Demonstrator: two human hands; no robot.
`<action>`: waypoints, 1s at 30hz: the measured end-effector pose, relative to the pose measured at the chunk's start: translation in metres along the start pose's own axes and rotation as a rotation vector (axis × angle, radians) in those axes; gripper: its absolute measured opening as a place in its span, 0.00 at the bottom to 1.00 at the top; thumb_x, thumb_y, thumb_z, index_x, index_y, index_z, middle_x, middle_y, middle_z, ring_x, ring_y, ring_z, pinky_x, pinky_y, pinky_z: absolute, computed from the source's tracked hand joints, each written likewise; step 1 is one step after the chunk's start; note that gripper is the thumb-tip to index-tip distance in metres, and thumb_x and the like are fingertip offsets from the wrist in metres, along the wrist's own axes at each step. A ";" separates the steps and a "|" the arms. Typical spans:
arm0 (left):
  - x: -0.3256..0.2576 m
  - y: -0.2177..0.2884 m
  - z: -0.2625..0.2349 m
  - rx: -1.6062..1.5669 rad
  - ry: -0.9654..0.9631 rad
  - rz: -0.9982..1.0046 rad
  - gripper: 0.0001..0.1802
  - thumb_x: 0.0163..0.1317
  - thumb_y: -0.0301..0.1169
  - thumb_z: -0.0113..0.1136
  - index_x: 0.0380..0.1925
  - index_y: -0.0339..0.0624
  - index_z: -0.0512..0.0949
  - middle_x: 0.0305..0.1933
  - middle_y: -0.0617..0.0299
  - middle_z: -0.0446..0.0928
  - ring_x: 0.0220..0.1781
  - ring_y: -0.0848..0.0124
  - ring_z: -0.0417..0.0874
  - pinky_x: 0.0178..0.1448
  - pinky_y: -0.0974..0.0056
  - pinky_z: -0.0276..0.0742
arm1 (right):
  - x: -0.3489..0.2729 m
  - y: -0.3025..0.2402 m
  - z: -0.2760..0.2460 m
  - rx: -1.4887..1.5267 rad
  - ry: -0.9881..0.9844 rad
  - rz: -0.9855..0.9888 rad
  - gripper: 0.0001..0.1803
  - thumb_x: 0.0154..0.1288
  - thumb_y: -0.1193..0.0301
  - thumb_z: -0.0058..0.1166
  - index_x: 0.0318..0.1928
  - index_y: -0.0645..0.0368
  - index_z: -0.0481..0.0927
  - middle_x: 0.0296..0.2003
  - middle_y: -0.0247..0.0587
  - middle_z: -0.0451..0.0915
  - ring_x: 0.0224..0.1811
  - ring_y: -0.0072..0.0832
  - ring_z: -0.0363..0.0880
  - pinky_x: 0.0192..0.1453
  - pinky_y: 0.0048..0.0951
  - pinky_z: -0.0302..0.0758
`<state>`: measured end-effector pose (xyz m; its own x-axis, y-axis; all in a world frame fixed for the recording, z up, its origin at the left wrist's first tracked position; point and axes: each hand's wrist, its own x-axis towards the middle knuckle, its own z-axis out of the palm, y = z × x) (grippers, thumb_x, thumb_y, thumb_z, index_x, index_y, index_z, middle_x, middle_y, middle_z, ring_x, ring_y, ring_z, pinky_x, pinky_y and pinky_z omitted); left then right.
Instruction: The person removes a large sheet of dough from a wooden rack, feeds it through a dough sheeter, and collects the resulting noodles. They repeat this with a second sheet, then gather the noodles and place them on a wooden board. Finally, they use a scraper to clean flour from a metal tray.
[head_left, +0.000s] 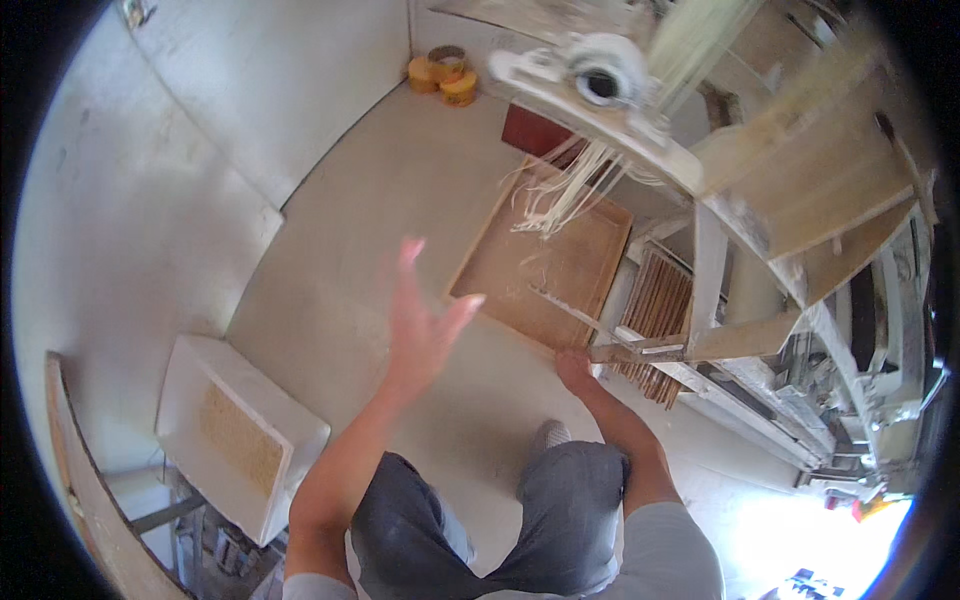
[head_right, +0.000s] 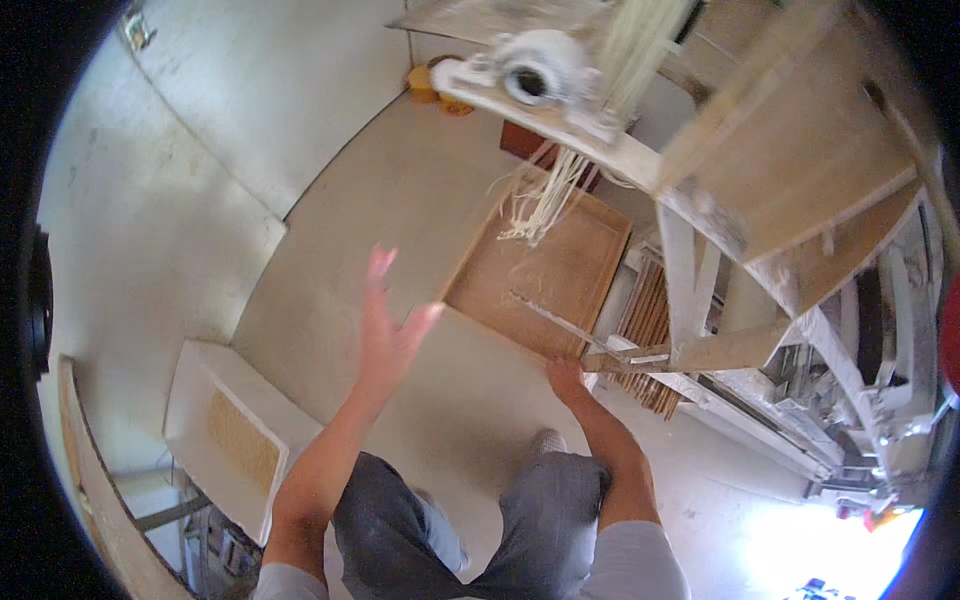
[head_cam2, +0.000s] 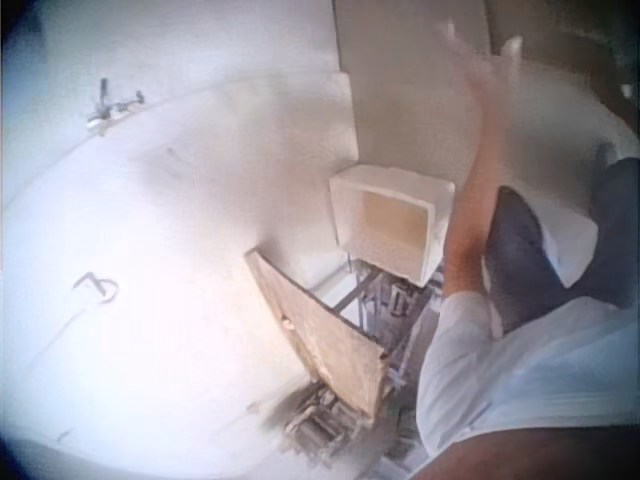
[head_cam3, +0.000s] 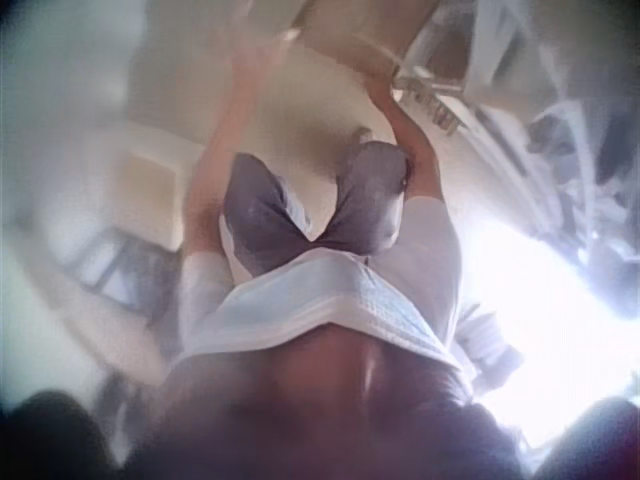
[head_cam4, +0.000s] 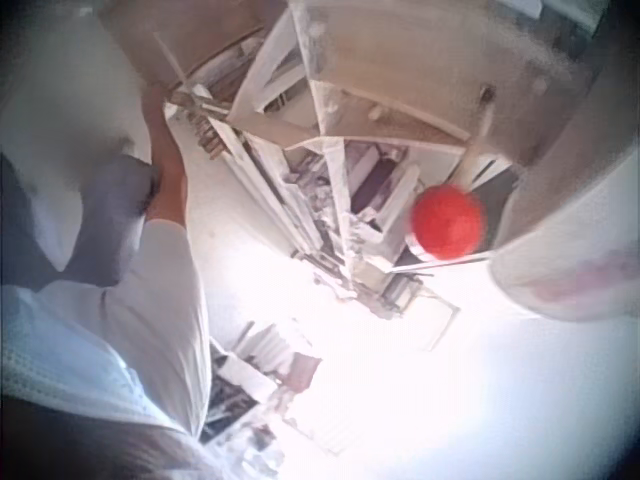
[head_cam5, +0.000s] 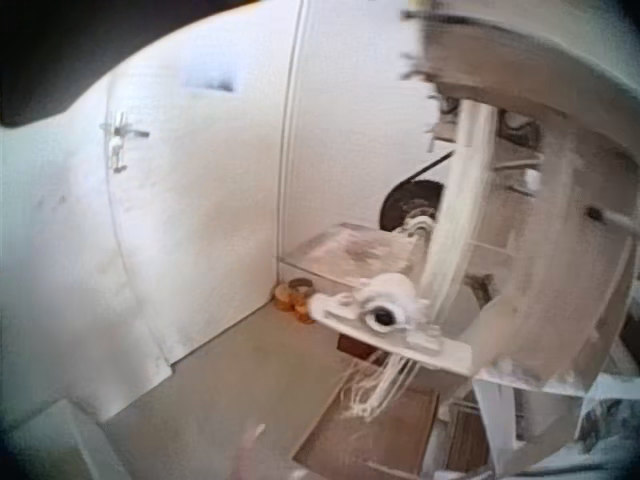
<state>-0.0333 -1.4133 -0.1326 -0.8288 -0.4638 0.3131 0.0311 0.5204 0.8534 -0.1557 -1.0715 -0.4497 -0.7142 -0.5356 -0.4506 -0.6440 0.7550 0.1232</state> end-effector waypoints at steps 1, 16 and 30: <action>0.021 0.013 0.033 -0.025 -0.002 0.082 0.56 0.62 0.39 0.73 0.80 0.31 0.48 0.81 0.41 0.57 0.83 0.52 0.57 0.83 0.51 0.53 | 0.003 0.002 0.008 -0.007 0.052 -0.042 0.14 0.66 0.65 0.56 0.46 0.60 0.87 0.47 0.51 0.86 0.55 0.44 0.85 0.55 0.51 0.82; 0.289 0.053 0.287 0.413 -0.232 0.196 0.30 0.63 0.38 0.68 0.60 0.39 0.67 0.56 0.49 0.72 0.53 0.56 0.74 0.53 0.51 0.71 | -0.209 -0.008 0.061 0.802 0.713 -0.057 0.20 0.68 0.65 0.59 0.57 0.61 0.80 0.54 0.50 0.83 0.57 0.50 0.81 0.62 0.51 0.78; 0.293 0.012 0.202 -0.213 -0.590 -0.150 0.13 0.60 0.30 0.65 0.40 0.41 0.71 0.34 0.59 0.72 0.32 0.65 0.70 0.33 0.57 0.64 | -0.223 0.245 0.161 1.134 0.846 1.120 0.16 0.74 0.61 0.55 0.44 0.62 0.86 0.35 0.57 0.86 0.39 0.57 0.85 0.44 0.50 0.78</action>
<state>-0.3885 -1.3983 -0.1153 -0.9988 -0.0164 -0.0462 -0.0490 0.2989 0.9530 -0.1102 -0.7067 -0.4613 -0.7978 0.6027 -0.0172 0.4126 0.5250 -0.7444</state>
